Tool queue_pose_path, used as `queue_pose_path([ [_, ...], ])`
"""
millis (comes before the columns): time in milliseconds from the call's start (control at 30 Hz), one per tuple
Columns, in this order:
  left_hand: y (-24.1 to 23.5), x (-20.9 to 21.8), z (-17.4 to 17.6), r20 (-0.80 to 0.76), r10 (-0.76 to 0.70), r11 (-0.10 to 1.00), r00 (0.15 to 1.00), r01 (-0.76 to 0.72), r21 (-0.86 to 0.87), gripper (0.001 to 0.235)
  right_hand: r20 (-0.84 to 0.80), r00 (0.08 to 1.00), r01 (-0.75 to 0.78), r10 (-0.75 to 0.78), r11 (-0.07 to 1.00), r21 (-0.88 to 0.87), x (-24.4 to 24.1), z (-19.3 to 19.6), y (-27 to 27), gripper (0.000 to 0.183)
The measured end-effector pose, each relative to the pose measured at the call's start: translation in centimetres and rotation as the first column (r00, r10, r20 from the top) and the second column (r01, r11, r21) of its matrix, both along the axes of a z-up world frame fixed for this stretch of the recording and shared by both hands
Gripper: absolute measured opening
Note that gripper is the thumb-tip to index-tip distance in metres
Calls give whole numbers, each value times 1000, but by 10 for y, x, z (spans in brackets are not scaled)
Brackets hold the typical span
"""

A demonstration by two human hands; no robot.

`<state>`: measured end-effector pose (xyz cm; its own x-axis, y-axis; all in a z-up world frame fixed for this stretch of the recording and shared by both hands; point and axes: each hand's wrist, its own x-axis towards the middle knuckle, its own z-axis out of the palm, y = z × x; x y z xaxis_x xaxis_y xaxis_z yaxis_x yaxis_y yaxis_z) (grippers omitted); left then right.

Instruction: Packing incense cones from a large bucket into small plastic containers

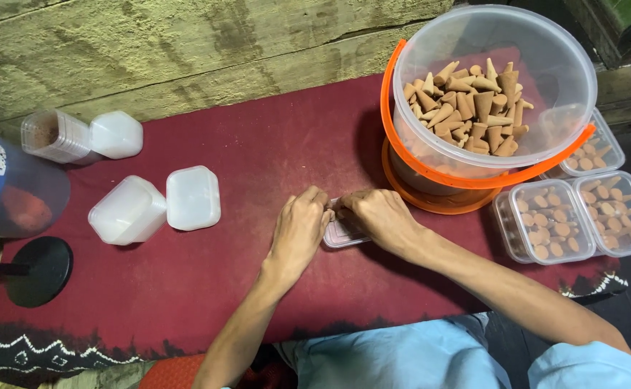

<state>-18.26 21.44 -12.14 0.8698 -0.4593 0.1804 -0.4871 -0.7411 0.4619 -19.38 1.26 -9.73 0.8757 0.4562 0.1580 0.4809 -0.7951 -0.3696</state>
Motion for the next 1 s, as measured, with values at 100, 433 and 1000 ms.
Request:
queue_pose_path([
  [100,-1,-1,1,5,15,999,1000,-15,30,11,12,1000,-3,4,1000,-21,-1,1,-2,8],
  [433,-4,-1,5,20,-2,997,1000,0,76,12,10,1000,0,0,1000,1,-1,-5,-3,10],
  [1000,-3,1,-14,65,19,990,998,-28,139,14,76,997,28,-26,999,-23,-6,7,-1,10],
])
